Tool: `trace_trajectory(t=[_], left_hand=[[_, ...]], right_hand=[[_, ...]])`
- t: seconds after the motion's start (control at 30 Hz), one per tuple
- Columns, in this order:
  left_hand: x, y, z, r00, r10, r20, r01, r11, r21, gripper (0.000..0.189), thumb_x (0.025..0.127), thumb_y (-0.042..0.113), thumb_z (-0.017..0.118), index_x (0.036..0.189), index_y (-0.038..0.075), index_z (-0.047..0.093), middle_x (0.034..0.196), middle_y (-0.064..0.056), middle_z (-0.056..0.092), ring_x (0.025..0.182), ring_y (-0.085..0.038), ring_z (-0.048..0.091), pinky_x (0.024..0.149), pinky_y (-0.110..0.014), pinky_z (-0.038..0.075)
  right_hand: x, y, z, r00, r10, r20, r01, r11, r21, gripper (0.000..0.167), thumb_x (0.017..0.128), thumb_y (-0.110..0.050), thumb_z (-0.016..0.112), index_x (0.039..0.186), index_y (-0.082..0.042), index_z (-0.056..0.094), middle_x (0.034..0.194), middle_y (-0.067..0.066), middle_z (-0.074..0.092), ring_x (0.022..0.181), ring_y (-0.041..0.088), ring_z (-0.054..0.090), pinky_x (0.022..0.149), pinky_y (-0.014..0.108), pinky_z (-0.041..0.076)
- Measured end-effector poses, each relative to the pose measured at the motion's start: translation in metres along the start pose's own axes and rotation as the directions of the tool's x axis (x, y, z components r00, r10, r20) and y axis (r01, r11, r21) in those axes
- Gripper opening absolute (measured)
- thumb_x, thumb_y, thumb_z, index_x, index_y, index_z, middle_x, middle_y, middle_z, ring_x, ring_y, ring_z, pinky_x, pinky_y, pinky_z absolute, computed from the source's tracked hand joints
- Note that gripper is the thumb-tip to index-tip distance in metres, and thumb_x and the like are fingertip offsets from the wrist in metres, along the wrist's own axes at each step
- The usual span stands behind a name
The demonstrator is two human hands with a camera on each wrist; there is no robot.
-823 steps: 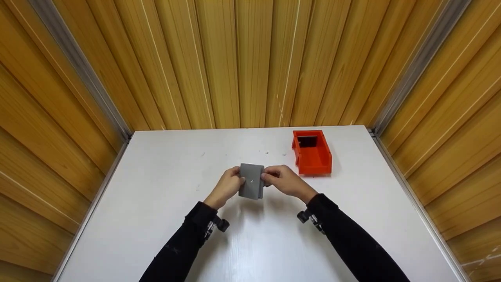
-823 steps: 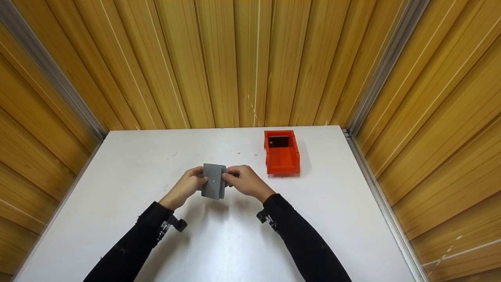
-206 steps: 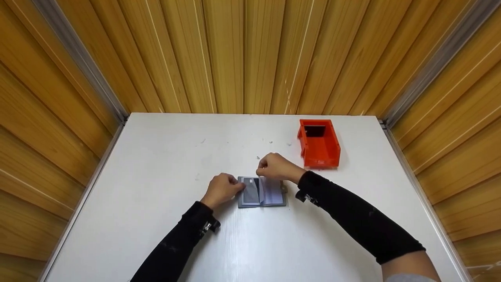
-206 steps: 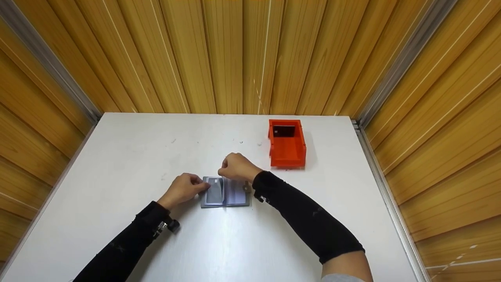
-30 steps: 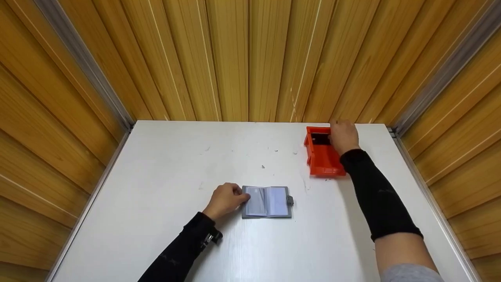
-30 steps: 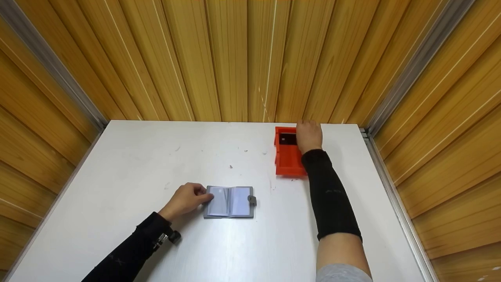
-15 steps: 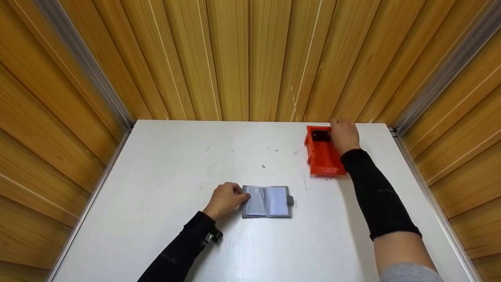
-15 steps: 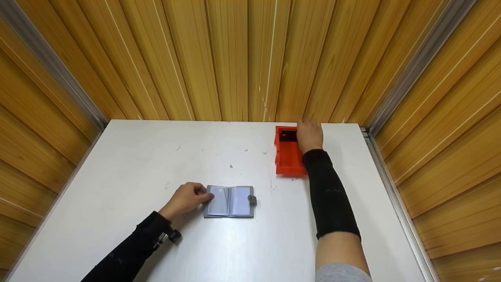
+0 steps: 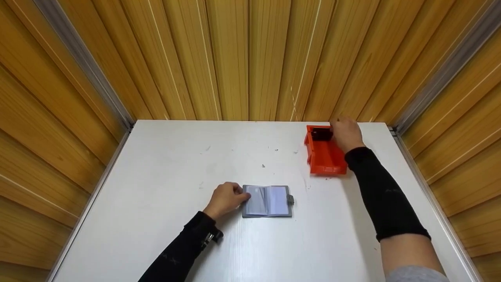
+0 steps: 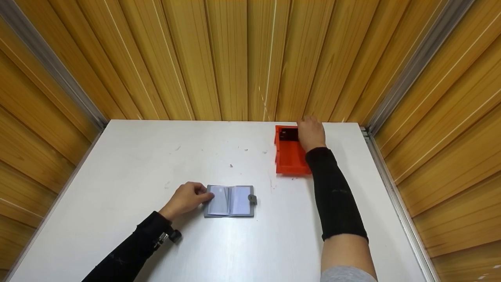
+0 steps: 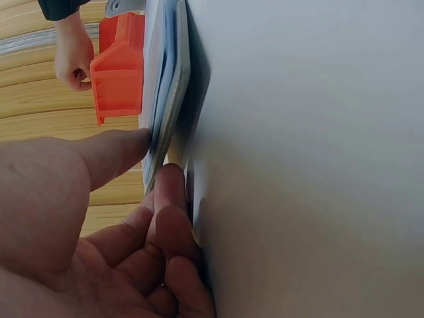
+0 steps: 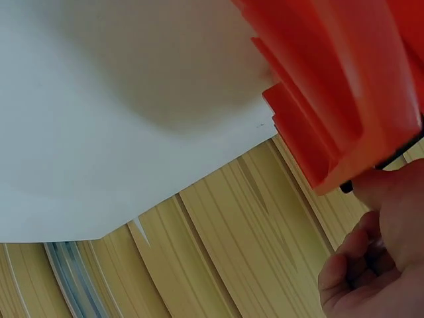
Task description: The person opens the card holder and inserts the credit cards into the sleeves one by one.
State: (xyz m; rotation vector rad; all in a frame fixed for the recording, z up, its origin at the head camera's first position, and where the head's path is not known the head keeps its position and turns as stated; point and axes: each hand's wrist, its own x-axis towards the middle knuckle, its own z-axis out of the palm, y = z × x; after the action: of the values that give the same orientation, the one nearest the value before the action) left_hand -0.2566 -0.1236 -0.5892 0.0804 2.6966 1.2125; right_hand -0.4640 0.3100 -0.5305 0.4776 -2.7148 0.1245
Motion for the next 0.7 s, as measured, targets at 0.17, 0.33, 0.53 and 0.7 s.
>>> trace_trajectory(t=[0.17,0.33,0.53,0.7], left_hand=[[-0.001,0.001,-0.001,1.000,-0.003,-0.010,0.003,1.000,0.009,0.024,0.095,0.034,0.084,0.089,0.012,0.077,0.080,0.002,0.067,0.077,-0.016,0.061,0.069,-0.029,0.048],[-0.001,-0.001,-0.003,1.000,-0.007,-0.024,0.008,1.000,0.009,0.025,0.095,0.034,0.084,0.088,0.012,0.075,0.080,0.002,0.065,0.077,-0.016,0.060,0.068,-0.029,0.047],[0.001,-0.002,-0.004,0.999,0.013,-0.030,-0.012,1.000,0.019,0.026,0.095,0.035,0.083,0.089,0.010,0.076,0.078,0.003,0.065,0.076,-0.016,0.059,0.069,-0.030,0.047],[0.000,-0.003,-0.006,0.999,0.008,-0.037,-0.007,1.000,0.022,0.026,0.096,0.035,0.082,0.090,0.010,0.077,0.080,0.002,0.066,0.077,-0.016,0.060,0.071,-0.030,0.048]], right_hand=[[-0.002,0.002,-0.015,0.995,-0.030,0.093,0.027,0.999,0.031,0.007,0.097,0.002,0.074,0.104,0.003,0.071,0.097,0.023,0.063,0.098,0.048,0.065,0.092,0.061,0.055],[0.002,-0.002,-0.033,0.991,-0.054,0.121,0.052,0.998,0.019,0.007,0.100,0.000,0.072,0.107,0.002,0.074,0.102,0.021,0.067,0.103,0.044,0.065,0.103,0.060,0.055],[0.001,-0.014,-0.052,0.992,-0.070,0.101,0.066,0.997,0.048,0.010,0.104,-0.005,0.067,0.106,0.002,0.074,0.101,0.020,0.069,0.100,0.043,0.064,0.099,0.060,0.055],[-0.011,-0.027,-0.056,0.990,-0.004,0.139,-0.018,0.987,0.160,0.015,0.105,-0.010,0.066,0.112,0.002,0.073,0.106,0.021,0.070,0.103,0.040,0.065,0.093,0.057,0.059]])
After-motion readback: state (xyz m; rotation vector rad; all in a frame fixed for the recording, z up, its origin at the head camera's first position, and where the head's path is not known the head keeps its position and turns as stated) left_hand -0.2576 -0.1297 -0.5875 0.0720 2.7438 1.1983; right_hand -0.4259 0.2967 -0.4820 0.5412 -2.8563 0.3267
